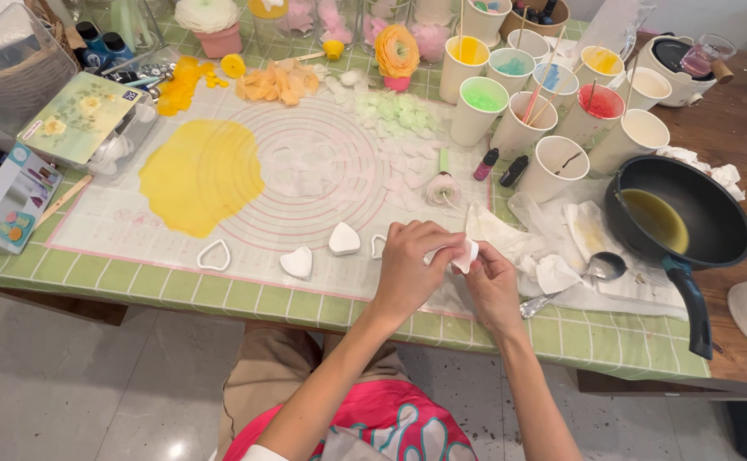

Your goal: Shaping and molding pieces of wax to create heart-shaped decorative elements for a candle.

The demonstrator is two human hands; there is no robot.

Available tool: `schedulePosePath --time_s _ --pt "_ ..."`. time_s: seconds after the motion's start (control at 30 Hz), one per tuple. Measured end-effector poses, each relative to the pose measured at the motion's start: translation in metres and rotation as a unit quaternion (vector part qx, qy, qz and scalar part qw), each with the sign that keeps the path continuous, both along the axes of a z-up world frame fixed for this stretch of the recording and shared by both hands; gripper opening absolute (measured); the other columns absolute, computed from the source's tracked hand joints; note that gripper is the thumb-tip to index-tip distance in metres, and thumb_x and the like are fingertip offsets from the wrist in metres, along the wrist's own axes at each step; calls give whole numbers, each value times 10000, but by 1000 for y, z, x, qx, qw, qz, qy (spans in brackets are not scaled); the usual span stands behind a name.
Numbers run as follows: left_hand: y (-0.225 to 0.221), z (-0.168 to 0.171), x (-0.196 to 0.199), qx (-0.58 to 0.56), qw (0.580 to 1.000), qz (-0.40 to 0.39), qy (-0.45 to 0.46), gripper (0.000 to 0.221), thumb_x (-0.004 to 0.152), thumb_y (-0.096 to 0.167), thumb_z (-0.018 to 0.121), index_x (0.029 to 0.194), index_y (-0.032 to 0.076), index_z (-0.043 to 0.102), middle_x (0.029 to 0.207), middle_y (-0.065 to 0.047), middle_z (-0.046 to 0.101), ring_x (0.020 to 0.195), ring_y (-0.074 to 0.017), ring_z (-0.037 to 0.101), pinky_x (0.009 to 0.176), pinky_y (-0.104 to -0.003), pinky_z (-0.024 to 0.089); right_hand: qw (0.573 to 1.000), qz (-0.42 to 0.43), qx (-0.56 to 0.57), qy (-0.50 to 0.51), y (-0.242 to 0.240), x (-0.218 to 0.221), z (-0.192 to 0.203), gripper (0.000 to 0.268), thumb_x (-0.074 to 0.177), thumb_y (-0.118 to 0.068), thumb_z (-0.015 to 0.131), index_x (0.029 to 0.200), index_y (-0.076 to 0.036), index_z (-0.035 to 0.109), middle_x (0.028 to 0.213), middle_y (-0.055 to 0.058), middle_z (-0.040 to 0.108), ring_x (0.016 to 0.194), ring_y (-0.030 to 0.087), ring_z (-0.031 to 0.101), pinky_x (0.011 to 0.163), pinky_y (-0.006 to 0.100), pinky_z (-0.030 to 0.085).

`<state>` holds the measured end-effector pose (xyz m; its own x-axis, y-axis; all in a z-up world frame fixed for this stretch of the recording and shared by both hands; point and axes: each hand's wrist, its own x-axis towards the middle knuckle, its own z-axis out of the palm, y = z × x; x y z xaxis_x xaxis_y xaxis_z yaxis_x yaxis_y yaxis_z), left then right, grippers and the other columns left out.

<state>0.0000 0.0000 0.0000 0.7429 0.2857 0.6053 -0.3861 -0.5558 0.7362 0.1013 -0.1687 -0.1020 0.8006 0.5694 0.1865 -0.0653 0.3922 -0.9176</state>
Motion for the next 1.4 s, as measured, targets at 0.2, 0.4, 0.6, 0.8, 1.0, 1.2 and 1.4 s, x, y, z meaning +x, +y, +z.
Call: schedulePosePath --time_s 0.2,0.4,0.6,0.8,1.0,1.2,1.4 --pt "2 -3 -2 -10 999 38 -7 72 822 113 774 892 102 785 884 0 750 856 -177 687 838 -343 413 999 -7 -34 -28 -3 -1 -6 333 1029 -135 660 1301 48 605 1127 63 695 971 110 621 879 259 505" --pt "78 -19 54 -106 991 58 53 67 821 56 767 888 57 778 827 -67 773 738 -179 742 715 -299 555 984 -30 -166 -53 10 -20 72 380 968 -89 602 1340 -22 564 1168 7 698 994 64 624 862 238 506" --pt "140 -38 103 -9 980 113 165 60 785 119 797 833 84 802 753 -95 761 700 -204 744 705 -327 563 958 -34 -263 -110 3 8 46 350 985 -68 611 1332 -27 631 1039 24 667 886 84 600 802 244 515" --pt "149 -46 115 55 965 65 246 51 730 106 798 775 85 812 736 -97 764 721 -223 745 745 -346 559 899 -95 -382 -193 24 8 73 354 951 -112 652 1304 -89 638 913 49 667 733 106 586 672 265 497" --pt "155 -48 114 34 950 30 308 118 696 142 830 794 80 805 752 -99 766 729 -228 744 706 -354 563 835 -120 -452 -290 41 24 76 252 933 -141 648 1180 -96 663 921 91 748 708 226 682 685 360 533" --pt "185 -43 95 105 941 66 316 240 721 206 857 933 113 796 827 -76 749 839 -234 713 821 -417 502 749 -189 -505 -384 50 17 91 207 890 -189 730 1086 -128 759 900 136 687 866 301 663 771 426 530" --pt "184 -19 58 253 895 72 360 433 629 262 930 980 124 717 1094 -104 584 1163 -287 487 922 -440 382 770 -207 -442 -411 56 15 95 209 900 -187 732 1095 -118 752 937 112 703 911 272 656 775 418 525"
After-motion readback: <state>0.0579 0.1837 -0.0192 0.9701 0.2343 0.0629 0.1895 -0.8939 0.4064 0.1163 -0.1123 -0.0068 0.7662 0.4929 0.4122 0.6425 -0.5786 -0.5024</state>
